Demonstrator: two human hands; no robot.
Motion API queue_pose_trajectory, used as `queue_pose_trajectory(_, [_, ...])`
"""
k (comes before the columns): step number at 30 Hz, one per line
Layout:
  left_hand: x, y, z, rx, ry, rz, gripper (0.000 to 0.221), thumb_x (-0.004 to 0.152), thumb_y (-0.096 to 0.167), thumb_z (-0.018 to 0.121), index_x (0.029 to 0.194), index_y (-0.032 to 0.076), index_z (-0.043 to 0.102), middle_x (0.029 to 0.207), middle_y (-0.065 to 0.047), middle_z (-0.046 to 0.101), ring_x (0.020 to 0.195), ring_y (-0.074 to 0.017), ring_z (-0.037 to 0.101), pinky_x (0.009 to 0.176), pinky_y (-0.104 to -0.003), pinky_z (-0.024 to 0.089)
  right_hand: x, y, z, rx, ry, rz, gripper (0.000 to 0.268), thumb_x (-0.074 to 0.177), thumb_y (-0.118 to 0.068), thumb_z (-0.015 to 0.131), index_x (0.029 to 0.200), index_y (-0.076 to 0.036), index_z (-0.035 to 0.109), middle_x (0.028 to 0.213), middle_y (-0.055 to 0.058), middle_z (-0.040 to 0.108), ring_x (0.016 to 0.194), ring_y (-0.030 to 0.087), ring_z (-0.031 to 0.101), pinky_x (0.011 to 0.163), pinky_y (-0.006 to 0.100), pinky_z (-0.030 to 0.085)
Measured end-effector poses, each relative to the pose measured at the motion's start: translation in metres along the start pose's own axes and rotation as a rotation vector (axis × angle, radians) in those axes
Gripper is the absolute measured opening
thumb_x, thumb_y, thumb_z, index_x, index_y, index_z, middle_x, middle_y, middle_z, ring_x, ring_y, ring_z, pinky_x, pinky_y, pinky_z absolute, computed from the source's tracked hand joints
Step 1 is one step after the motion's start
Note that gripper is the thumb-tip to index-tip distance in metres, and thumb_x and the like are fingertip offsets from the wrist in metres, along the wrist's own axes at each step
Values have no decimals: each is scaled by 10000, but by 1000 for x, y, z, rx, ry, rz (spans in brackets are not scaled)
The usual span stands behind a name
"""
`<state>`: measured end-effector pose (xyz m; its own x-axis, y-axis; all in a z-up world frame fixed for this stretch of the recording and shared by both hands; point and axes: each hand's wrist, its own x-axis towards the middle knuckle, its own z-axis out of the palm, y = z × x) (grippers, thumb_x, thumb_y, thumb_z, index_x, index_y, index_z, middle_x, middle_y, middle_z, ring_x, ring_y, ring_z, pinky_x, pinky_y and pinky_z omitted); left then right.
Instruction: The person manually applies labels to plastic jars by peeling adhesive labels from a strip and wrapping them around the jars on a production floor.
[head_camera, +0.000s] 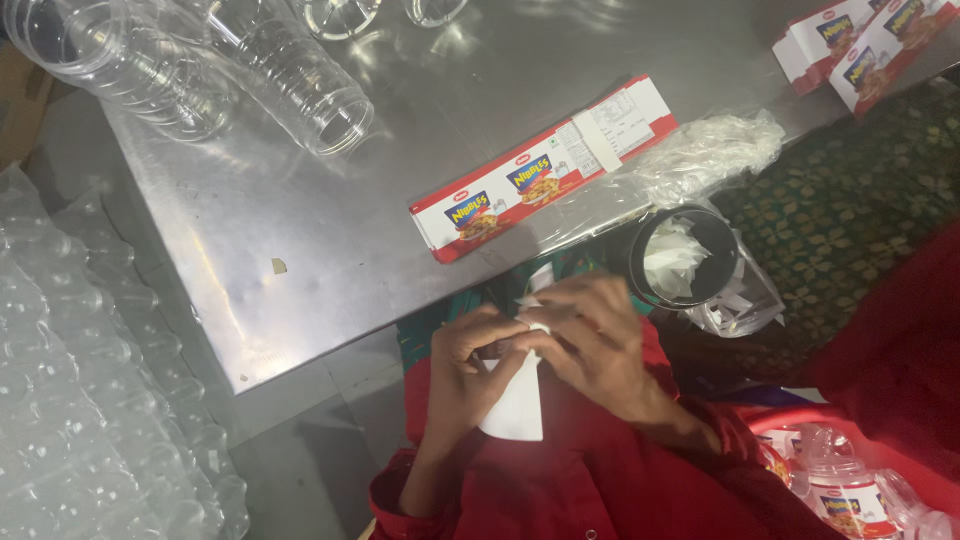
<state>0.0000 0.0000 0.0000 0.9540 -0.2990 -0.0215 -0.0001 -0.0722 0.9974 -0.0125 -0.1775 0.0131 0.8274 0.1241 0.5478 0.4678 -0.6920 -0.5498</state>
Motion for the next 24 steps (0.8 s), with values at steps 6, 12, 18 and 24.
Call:
queue_pose_trajectory(6, [-4,-3,4,-74,-79,21,108,866,-12,763,966,21,784,762,-12,641,638,-35,542,527,-209,392,-33,31,-1,668,-119,425,183,826,15,573,909,-34,729,929,86,723,772,170,693,583,284,505])
queue_pose_trajectory(12, [-6,-8,-4,-14,-55,-51,107,817,-11,801,922,1,786,729,-17,609,614,-54,492,529,-213,358,-39,88,-44,908,540,614,208,1109,-21,519,998,-40,694,914,85,688,773,153,674,665,264,505])
queue_pose_trajectory(18, [-5,-8,-11,-106,-153,-164,320,806,38,816,1119,49,753,826,33,734,739,-5,635,631,-199,477,-35,106,-108,-69,-237,521,322,901,48,608,1190,-9,738,1177,178,740,971,230,723,736,344,577])
queue_pose_trajectory(24, [6,11,-9,46,-158,-178,217,848,151,808,1027,31,788,670,28,626,568,-19,485,501,-218,338,-4,70,-113,-128,-27,856,340,878,-24,756,1210,-76,710,1168,113,748,873,213,767,743,353,605])
